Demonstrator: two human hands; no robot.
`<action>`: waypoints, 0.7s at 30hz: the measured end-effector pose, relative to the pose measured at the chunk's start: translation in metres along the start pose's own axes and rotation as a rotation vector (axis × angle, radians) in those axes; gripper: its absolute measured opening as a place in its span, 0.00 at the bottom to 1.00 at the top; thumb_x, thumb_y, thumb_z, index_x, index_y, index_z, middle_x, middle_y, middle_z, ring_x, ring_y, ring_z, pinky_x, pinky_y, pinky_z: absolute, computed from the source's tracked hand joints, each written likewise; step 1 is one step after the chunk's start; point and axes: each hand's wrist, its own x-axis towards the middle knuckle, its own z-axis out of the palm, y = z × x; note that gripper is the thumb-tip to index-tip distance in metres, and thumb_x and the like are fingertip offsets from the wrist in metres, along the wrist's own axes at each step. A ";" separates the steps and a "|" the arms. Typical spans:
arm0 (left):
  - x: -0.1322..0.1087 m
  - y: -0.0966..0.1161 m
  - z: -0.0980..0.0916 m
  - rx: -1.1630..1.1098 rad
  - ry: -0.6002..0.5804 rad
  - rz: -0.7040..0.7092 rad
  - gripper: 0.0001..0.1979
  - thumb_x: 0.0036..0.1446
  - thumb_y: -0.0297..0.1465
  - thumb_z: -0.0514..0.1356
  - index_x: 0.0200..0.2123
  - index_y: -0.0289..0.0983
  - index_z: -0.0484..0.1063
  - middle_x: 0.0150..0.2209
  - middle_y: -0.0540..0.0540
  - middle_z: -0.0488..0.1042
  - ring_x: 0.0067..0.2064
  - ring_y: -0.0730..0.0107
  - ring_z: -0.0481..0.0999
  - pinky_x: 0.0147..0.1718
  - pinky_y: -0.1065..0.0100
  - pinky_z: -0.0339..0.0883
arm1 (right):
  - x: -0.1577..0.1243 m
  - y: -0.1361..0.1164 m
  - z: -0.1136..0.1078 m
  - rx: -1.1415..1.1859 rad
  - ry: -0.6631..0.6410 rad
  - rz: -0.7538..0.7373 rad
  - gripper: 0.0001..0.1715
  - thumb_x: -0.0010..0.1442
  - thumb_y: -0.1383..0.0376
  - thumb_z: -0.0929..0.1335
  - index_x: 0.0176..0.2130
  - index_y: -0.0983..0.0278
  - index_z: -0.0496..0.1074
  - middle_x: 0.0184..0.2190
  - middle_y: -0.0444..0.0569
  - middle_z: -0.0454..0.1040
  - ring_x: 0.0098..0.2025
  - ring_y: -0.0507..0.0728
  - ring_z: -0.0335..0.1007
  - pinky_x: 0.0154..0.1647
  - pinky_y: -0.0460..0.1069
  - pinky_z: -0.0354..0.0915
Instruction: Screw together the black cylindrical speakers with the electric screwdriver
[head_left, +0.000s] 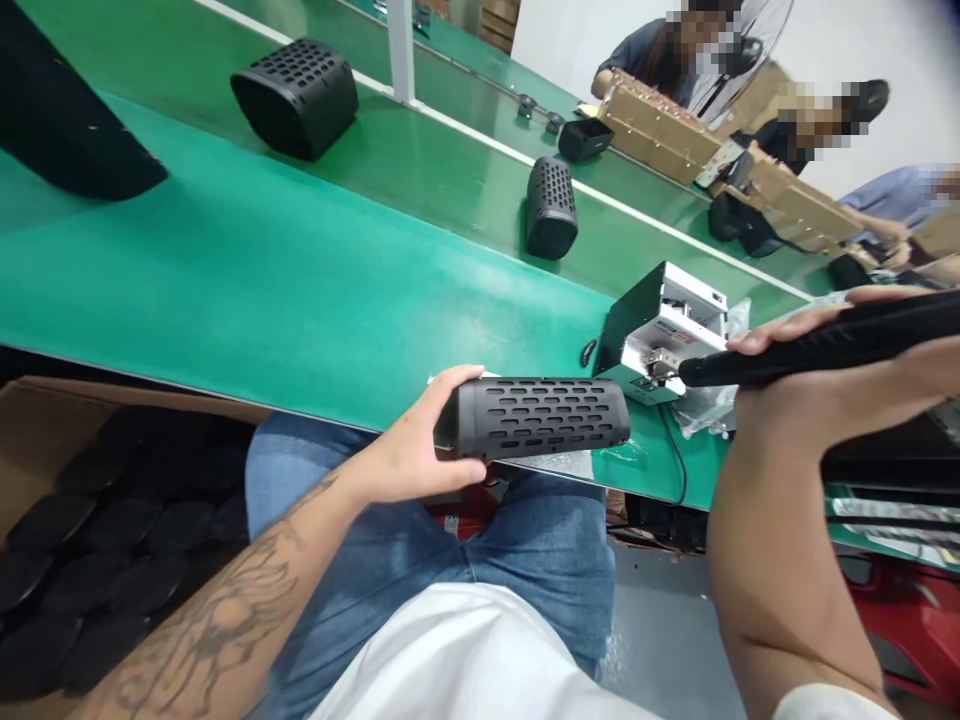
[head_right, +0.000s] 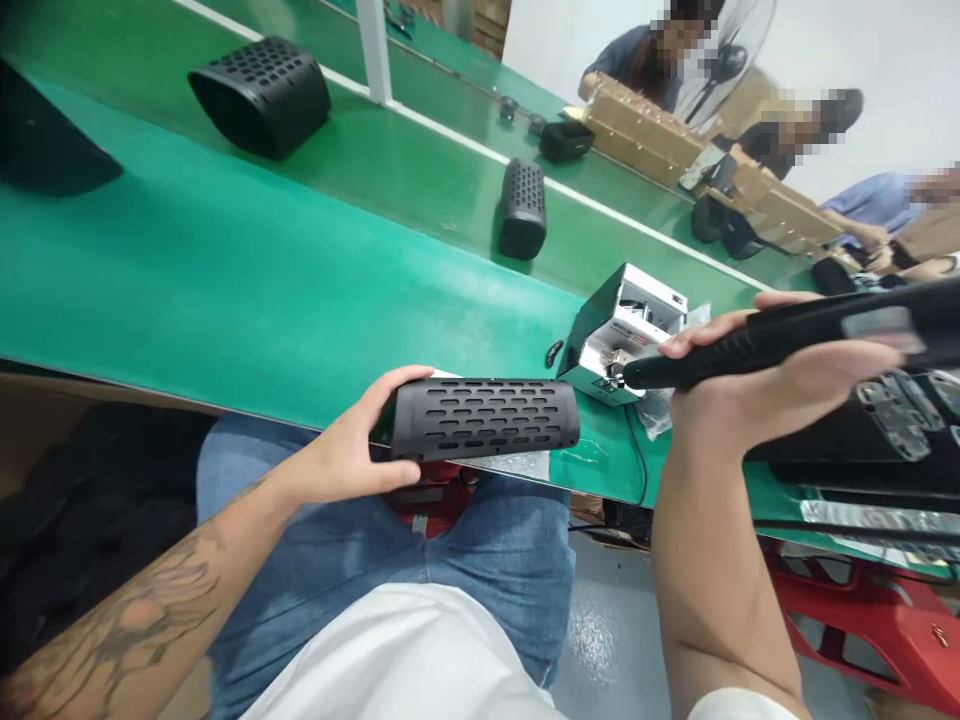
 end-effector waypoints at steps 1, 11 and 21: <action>-0.005 -0.001 -0.001 0.062 -0.036 -0.018 0.58 0.50 0.37 0.77 0.79 0.48 0.54 0.74 0.38 0.68 0.69 0.43 0.76 0.69 0.47 0.73 | 0.004 0.012 0.000 -0.047 0.051 -0.106 0.49 0.69 0.26 0.50 0.32 0.61 0.68 0.16 0.39 0.61 0.13 0.55 0.64 0.10 0.52 0.66; -0.026 -0.007 0.008 0.223 0.200 -0.021 0.50 0.50 0.37 0.78 0.73 0.47 0.63 0.69 0.40 0.73 0.66 0.46 0.81 0.68 0.47 0.77 | -0.004 0.052 -0.030 -0.158 -0.041 -0.150 0.51 0.59 0.18 0.59 0.33 0.61 0.68 0.15 0.41 0.62 0.13 0.56 0.63 0.10 0.51 0.62; 0.058 -0.018 -0.048 0.294 0.861 -0.217 0.54 0.46 0.45 0.82 0.73 0.44 0.63 0.65 0.37 0.75 0.63 0.44 0.81 0.65 0.39 0.77 | -0.028 0.025 -0.009 0.100 -0.052 0.304 0.41 0.55 0.27 0.73 0.42 0.59 0.74 0.26 0.42 0.66 0.23 0.59 0.72 0.18 0.53 0.70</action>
